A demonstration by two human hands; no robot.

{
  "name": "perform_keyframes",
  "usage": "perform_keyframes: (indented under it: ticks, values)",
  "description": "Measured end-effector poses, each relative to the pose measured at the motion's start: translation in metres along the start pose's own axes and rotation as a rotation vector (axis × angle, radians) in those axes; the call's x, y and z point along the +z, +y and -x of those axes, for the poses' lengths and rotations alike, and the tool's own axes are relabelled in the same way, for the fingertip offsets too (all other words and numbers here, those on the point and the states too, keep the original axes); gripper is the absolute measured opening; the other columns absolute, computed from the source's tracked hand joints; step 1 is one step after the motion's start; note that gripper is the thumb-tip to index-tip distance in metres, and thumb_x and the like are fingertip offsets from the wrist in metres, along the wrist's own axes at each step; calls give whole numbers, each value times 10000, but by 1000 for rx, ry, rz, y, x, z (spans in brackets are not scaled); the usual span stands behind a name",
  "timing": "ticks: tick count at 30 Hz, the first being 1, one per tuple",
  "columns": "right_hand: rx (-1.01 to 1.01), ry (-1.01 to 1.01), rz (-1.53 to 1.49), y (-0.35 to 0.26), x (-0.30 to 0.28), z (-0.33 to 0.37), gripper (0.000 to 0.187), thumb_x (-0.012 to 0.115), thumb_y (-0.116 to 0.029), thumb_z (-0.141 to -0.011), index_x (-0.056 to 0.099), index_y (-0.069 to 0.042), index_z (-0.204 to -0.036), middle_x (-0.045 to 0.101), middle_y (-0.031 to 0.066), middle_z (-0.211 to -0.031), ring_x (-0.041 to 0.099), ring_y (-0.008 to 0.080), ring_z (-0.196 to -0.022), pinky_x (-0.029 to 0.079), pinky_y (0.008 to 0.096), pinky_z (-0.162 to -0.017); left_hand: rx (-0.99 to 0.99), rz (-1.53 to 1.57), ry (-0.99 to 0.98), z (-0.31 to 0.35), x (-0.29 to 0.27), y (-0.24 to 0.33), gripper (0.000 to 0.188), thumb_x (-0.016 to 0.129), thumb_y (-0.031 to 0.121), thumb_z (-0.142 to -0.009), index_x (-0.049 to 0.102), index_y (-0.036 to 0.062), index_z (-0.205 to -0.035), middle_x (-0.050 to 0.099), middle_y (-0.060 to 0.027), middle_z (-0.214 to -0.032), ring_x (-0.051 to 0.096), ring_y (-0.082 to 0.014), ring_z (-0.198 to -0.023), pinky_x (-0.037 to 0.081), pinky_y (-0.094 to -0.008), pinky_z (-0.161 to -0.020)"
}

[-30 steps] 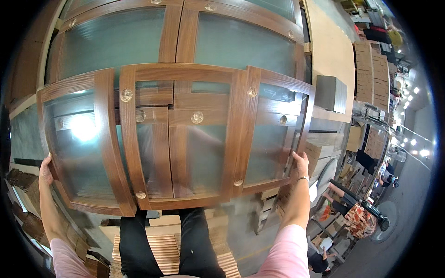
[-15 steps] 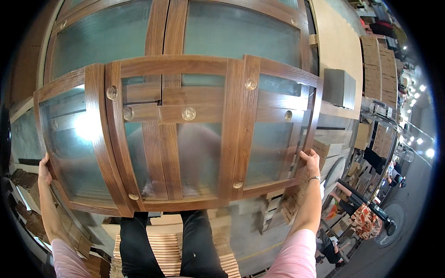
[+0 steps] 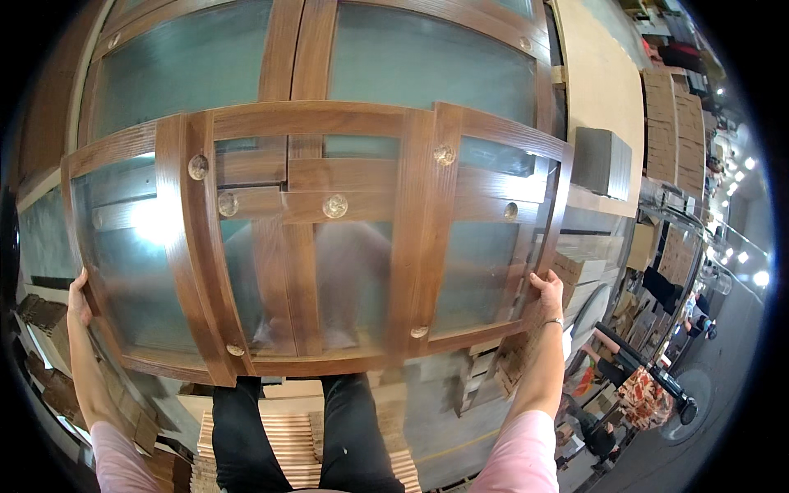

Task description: The person picks up a wooden cabinet door frame from a stack, brings it to a workbench, and sands the inner edges of the frame using a piece of sandpaper before returning it to the stack.

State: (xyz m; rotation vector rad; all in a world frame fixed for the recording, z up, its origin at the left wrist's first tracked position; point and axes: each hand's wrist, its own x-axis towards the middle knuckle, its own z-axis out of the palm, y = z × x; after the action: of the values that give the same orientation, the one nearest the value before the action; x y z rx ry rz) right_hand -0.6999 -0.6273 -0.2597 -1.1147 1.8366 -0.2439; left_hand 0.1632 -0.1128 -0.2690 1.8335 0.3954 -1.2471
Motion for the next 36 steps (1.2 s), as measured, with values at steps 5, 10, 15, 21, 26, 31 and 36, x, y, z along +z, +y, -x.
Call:
perform_keyframes:
  ticks: [5,10,15,21,26,31,36]
  values:
    - [11,-23,-70,-7,10,5,146,646,-27,-817,620,-3,-959,647,28,-873,603,125,-772,472,255,-735,49,78,-72,-6,-19,-10,412,606,391,-860,603,95,-1146,619,-36,-1060,578,-217,-962,467,-375,-826]
    - [3,-19,-18,-9,3,7,149,652,-43,-822,618,-6,-963,650,22,-884,608,117,-783,473,252,-760,64,46,98,-6,2,-7,386,649,358,-826,622,95,-1107,630,-32,-1061,584,-213,-980,473,-375,-858]
    - [13,-40,-6,-8,1,2,157,635,-38,-830,613,-5,-982,653,30,-904,613,128,-805,483,265,-759,42,78,-20,-12,-24,-12,416,628,369,-830,610,110,-1155,624,-23,-1049,580,-213,-970,481,-359,-825]
    - [34,-61,-53,-15,6,4,169,612,-21,-836,607,-5,-1004,655,39,-921,616,133,-809,489,267,-752,143,7,77,-20,-40,-21,436,630,380,-821,610,103,-1158,613,-11,-1080,565,-206,-1008,467,-342,-858]
    - [22,-63,-32,1,-8,-7,178,607,-25,-836,609,-7,-1013,653,36,-923,611,126,-811,483,266,-755,151,4,90,-20,-35,-25,403,646,332,-828,602,61,-1123,602,-12,-1079,550,-190,-1018,430,-335,-891]
    - [48,-56,17,-8,-6,-3,190,615,-26,-831,620,-4,-1019,649,27,-933,601,122,-833,466,253,-769,103,34,-21,-20,-38,-16,380,635,325,-852,604,74,-1136,598,-25,-1100,556,-205,-1025,455,-355,-876]
    - [33,-24,-24,-7,2,-4,183,636,-35,-821,624,-1,-1000,647,27,-925,595,118,-815,464,254,-744,101,45,-83,-21,-57,-26,461,598,354,-879,547,59,-1229,567,-50,-1171,514,-215,-1096,420,-353,-922]
